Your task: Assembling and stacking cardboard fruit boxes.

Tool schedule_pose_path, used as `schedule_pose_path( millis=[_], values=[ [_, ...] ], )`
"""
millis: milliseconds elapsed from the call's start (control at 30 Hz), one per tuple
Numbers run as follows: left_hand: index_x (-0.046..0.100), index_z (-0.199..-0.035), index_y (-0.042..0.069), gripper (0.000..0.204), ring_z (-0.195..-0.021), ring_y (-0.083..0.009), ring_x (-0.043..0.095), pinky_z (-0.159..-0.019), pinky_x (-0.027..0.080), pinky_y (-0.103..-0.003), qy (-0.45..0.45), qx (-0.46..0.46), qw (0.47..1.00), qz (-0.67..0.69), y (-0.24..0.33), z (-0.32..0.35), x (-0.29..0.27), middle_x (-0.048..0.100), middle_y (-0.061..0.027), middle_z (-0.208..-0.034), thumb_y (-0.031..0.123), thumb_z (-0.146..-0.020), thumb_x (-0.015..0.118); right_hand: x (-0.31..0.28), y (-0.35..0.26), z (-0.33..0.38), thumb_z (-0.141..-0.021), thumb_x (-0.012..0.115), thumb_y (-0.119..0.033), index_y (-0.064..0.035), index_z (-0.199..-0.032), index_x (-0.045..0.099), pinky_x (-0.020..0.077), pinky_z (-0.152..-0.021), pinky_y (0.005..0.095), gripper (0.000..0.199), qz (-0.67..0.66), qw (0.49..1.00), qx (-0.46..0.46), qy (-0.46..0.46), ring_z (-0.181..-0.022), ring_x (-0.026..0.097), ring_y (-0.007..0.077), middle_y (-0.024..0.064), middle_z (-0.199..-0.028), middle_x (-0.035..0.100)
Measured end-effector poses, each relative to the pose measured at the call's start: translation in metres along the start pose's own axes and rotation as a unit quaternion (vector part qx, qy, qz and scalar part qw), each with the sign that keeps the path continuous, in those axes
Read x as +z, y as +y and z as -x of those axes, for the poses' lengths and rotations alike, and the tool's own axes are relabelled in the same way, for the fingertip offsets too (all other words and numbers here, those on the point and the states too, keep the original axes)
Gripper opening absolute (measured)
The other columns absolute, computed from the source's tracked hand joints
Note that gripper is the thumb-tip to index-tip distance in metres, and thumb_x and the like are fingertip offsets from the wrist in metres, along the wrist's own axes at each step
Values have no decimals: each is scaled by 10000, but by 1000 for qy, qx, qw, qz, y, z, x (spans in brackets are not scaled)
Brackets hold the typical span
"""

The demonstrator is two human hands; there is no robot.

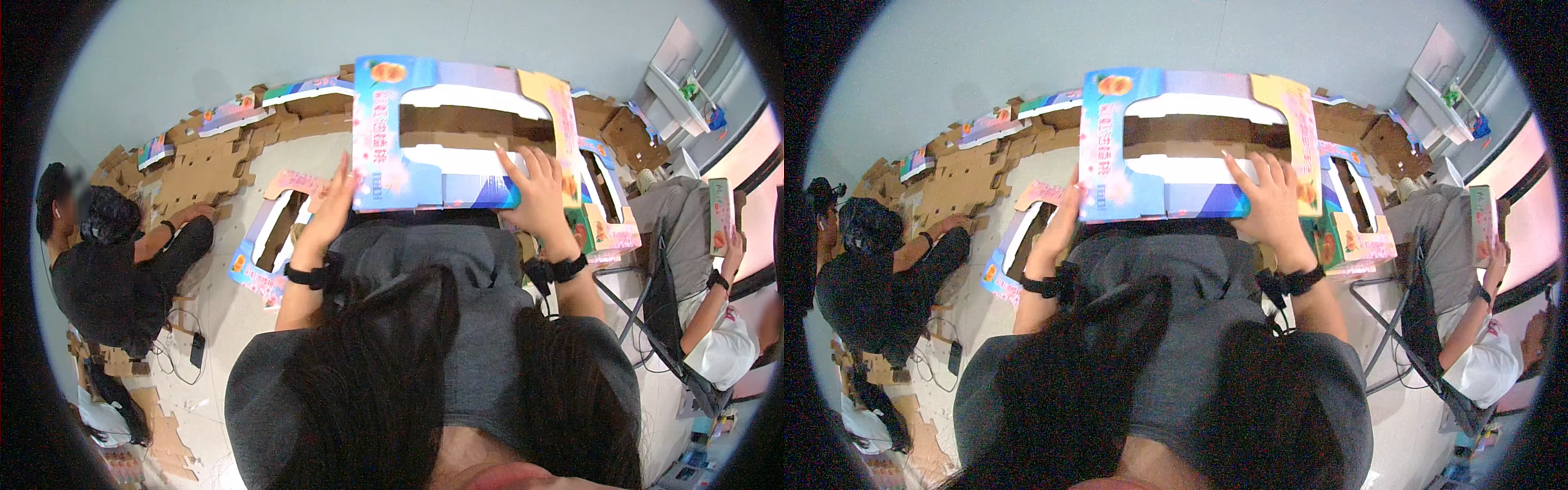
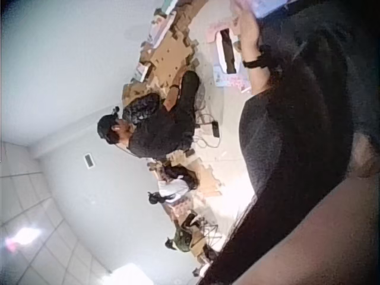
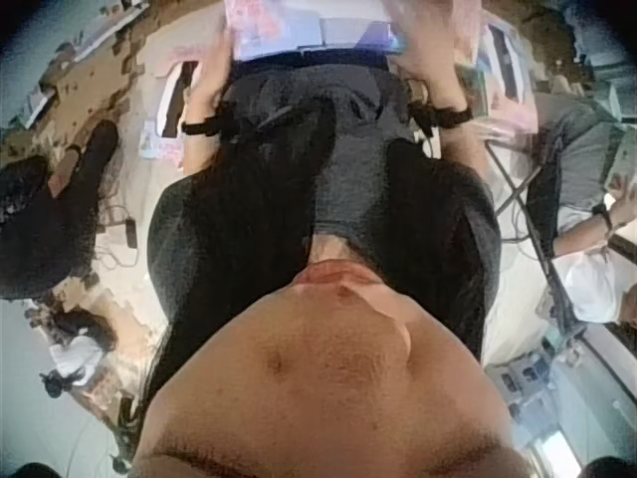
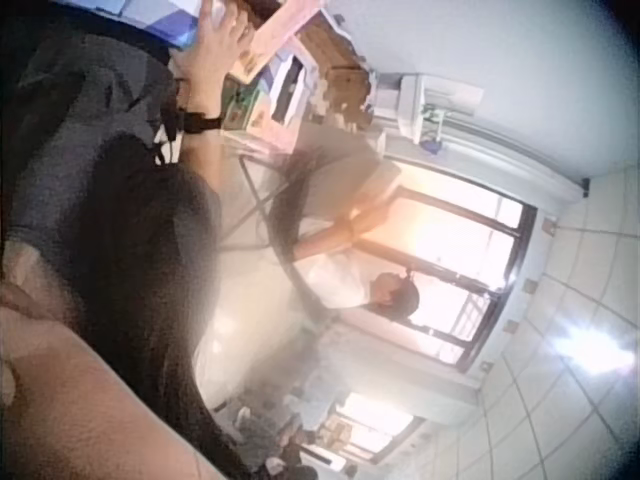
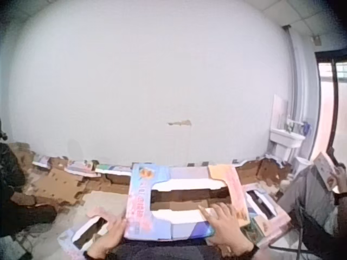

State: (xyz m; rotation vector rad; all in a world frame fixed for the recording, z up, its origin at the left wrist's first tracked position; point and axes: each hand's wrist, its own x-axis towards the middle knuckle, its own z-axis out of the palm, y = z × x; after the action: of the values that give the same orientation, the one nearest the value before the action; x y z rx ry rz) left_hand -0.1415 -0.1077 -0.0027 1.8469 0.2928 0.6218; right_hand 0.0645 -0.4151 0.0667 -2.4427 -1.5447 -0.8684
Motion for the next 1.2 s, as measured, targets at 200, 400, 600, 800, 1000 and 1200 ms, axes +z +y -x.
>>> schedule_pose_path(
  millis=[200, 400, 600, 800, 1000, 1200],
  values=[
    [234, -1567, 75, 700, -1124, -207, 590, -978, 437, -326, 24, -60, 994, 93, -18, 3, -69, 613, -189, -1268, 544, -1052, 305, 16, 18, 35, -569, 860, -504, -268, -1489, 447, 315, -1050, 540, 1036, 3, 981, 149, 124, -1253, 456, 380, 159, -1327, 515],
    [600, -1237, -60, 682, -883, -196, 626, -737, 475, -303, 36, -236, 911, -336, -45, 29, -119, 680, -104, -1002, 557, -951, 556, -4, 90, 45, -583, 847, -551, -359, -1505, 392, 341, -992, 617, 1046, 215, 923, 297, 118, -1253, 466, 391, 167, -1335, 521],
    [557, -1352, 32, 830, -1194, -249, 539, -1038, 382, -456, -93, -411, 896, -138, -98, 39, -127, 604, -121, -1310, 724, -903, 463, -14, 163, 52, -623, 779, -659, -352, -1495, 405, 370, -959, 571, 997, 283, 837, 469, -18, -1103, 578, 405, 175, -1253, 590],
    [595, -1320, 79, 760, -1212, -233, 513, -1014, 400, -425, 1, -436, 897, -73, -127, 40, -122, 590, -106, -1326, 702, -962, 346, 33, 205, 73, -694, 733, -633, -294, -1513, 386, 383, -1040, 552, 952, 144, 772, 543, -296, -1239, 542, 400, 138, -1340, 585],
    [560, -1316, -22, 572, -1170, -290, 598, -1026, 425, -349, 125, -259, 954, -86, -214, 57, -142, 662, -206, -1203, 392, -932, 658, 52, 209, 89, -714, 735, -593, -320, -1509, 390, 448, -992, 545, 909, 151, 793, 546, -225, -1274, 488, 389, 151, -1384, 524],
    [545, -1330, -6, 588, -1226, -397, 550, -1049, 431, -418, 211, -135, 920, -302, -274, 107, -106, 601, -229, -1297, 184, -810, 744, 52, 206, 91, -709, 730, -538, -282, -1479, 434, 449, -992, 534, 864, 146, 804, 543, -194, -1257, 503, 396, 158, -1364, 538]
  ],
)
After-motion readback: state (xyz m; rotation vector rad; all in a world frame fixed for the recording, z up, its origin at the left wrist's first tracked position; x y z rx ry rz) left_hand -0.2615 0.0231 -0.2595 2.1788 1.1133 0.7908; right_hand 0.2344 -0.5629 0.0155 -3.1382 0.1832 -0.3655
